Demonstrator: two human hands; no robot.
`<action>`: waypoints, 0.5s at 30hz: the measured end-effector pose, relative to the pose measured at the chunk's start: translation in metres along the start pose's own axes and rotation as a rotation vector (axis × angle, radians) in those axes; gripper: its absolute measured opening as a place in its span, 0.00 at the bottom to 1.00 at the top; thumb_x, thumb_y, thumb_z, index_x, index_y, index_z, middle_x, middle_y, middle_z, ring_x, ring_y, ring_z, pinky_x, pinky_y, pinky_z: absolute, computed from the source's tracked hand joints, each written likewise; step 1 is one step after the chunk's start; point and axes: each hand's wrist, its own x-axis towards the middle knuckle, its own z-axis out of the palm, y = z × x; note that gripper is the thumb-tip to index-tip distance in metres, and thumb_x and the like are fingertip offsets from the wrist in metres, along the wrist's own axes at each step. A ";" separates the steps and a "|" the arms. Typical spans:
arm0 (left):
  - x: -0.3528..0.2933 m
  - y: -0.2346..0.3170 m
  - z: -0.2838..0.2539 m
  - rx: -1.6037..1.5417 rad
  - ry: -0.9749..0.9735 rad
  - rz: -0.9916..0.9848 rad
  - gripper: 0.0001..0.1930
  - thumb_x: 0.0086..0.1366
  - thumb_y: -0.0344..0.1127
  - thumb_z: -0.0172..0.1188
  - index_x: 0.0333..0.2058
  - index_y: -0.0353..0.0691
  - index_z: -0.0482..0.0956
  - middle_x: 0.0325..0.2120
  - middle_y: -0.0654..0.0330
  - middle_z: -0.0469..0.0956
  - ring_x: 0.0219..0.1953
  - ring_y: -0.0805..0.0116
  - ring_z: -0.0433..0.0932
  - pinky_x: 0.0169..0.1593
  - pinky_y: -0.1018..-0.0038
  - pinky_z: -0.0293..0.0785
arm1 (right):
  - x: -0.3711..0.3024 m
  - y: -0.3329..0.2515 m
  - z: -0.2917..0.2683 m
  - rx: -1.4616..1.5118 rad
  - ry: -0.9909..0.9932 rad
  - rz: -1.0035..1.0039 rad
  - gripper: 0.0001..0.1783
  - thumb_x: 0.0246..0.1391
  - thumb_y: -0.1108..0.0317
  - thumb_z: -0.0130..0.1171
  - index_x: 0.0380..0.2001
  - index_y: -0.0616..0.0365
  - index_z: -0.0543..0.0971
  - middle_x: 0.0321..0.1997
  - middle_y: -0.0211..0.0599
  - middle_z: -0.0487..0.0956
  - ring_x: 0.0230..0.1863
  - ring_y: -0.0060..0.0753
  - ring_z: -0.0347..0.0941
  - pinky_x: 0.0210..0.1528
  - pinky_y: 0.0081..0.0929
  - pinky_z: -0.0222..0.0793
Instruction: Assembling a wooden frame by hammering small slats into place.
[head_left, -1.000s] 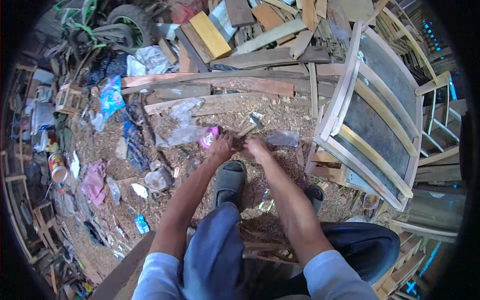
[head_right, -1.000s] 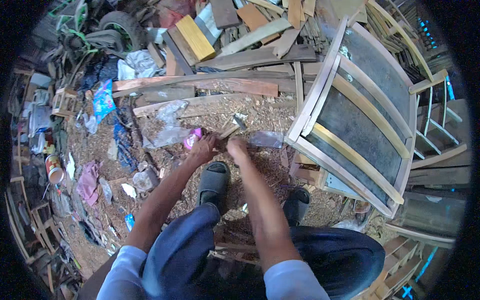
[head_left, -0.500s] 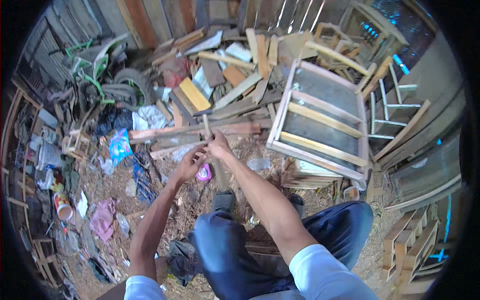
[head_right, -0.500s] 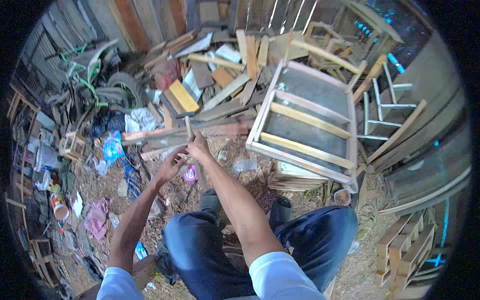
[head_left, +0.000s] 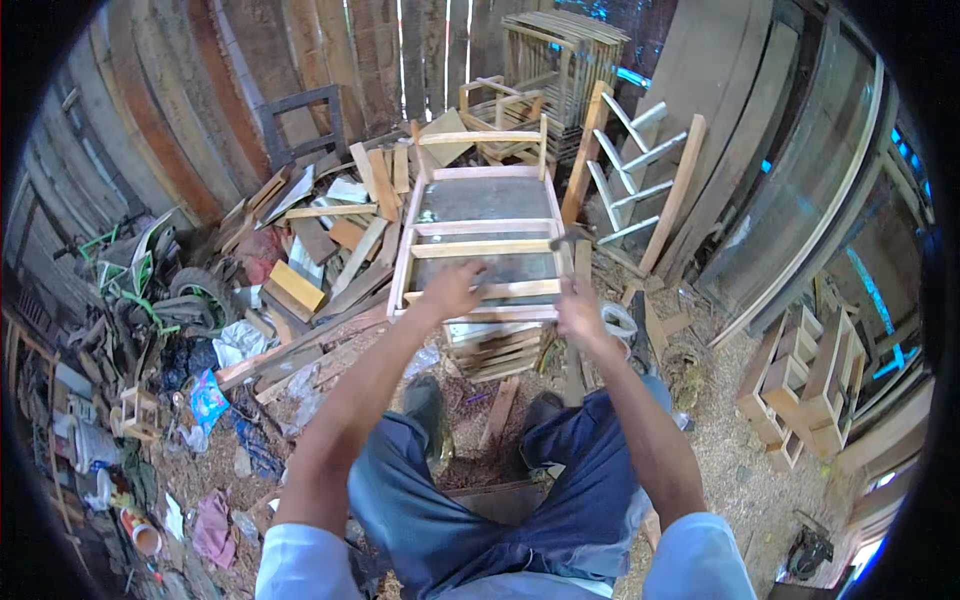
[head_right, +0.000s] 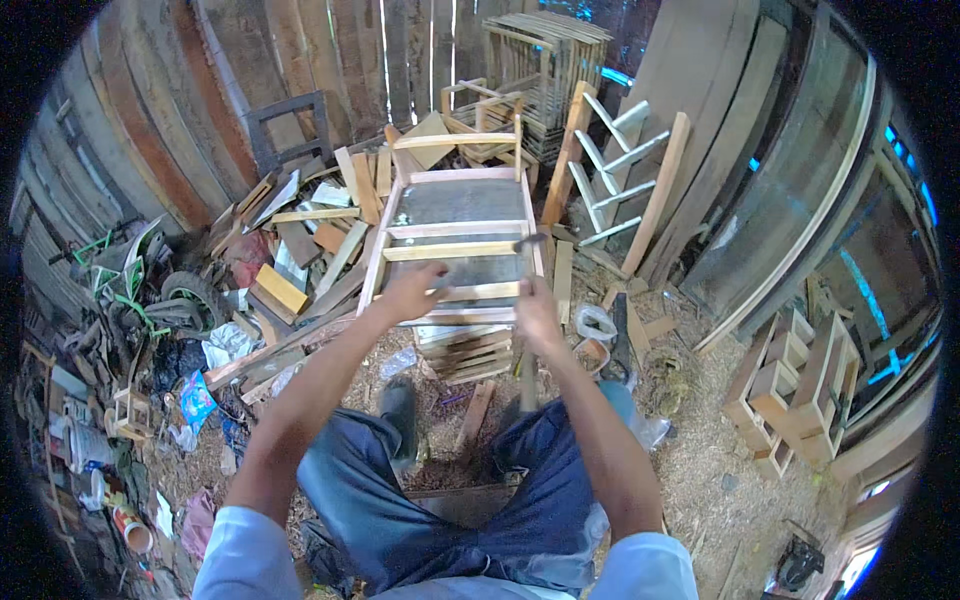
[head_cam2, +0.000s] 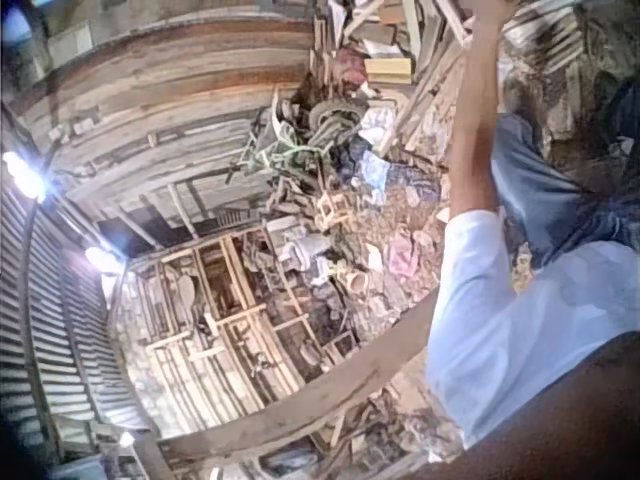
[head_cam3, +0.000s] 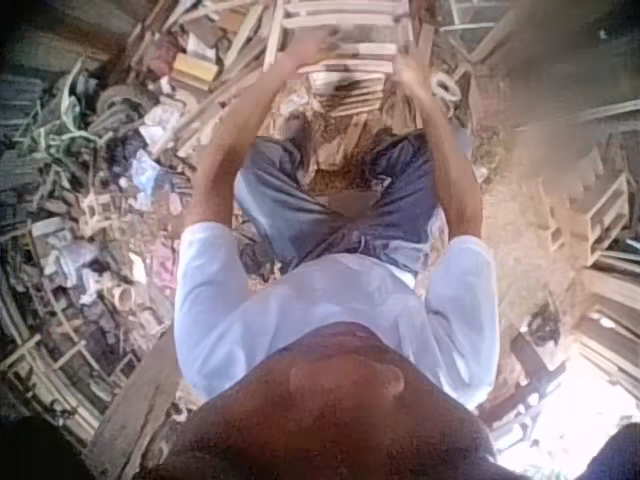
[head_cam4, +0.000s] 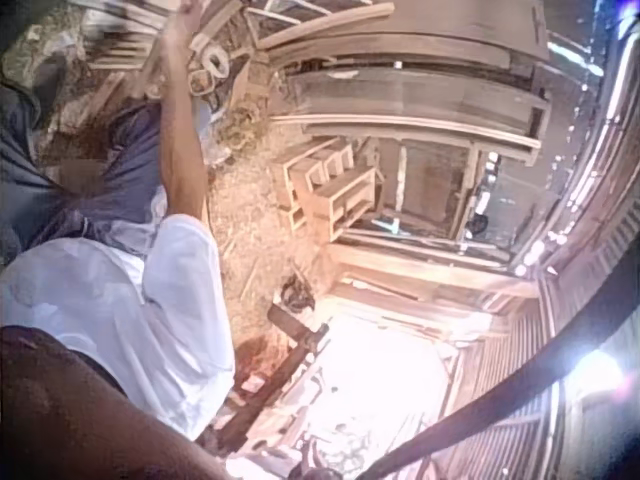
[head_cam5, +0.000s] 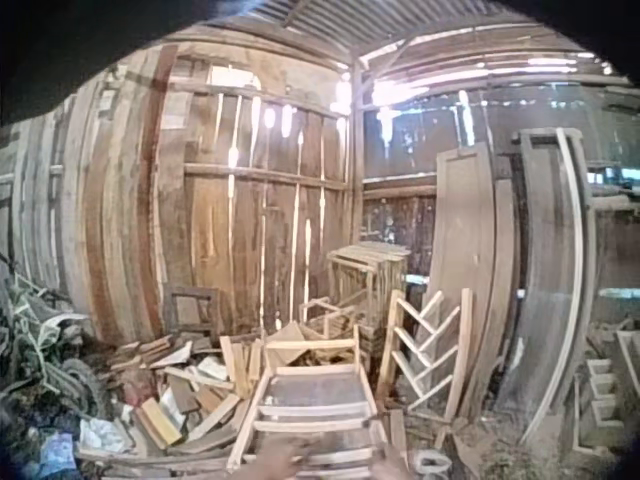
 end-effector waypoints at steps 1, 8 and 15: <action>0.014 0.014 0.021 -0.015 0.003 0.029 0.22 0.57 0.45 0.61 0.47 0.42 0.72 0.43 0.49 0.76 0.44 0.49 0.75 0.47 0.60 0.72 | -0.002 0.012 -0.021 0.005 0.012 0.006 0.15 0.61 0.60 0.46 0.40 0.62 0.68 0.20 0.37 0.71 0.16 0.28 0.66 0.16 0.31 0.62; 0.060 0.044 0.110 -0.068 -0.155 0.022 0.26 0.54 0.47 0.64 0.48 0.40 0.72 0.42 0.44 0.76 0.45 0.46 0.74 0.47 0.59 0.71 | -0.015 0.046 -0.054 0.175 -0.045 0.312 0.12 0.62 0.57 0.46 0.41 0.53 0.67 0.21 0.25 0.64 0.14 0.15 0.55 0.12 0.17 0.51; 0.073 0.037 0.119 -0.180 -0.124 -0.009 0.20 0.51 0.42 0.67 0.42 0.43 0.79 0.33 0.45 0.78 0.39 0.47 0.77 0.42 0.59 0.72 | -0.011 0.049 -0.057 0.301 -0.042 0.356 0.11 0.63 0.56 0.46 0.39 0.51 0.66 0.19 0.22 0.62 0.14 0.13 0.54 0.12 0.15 0.48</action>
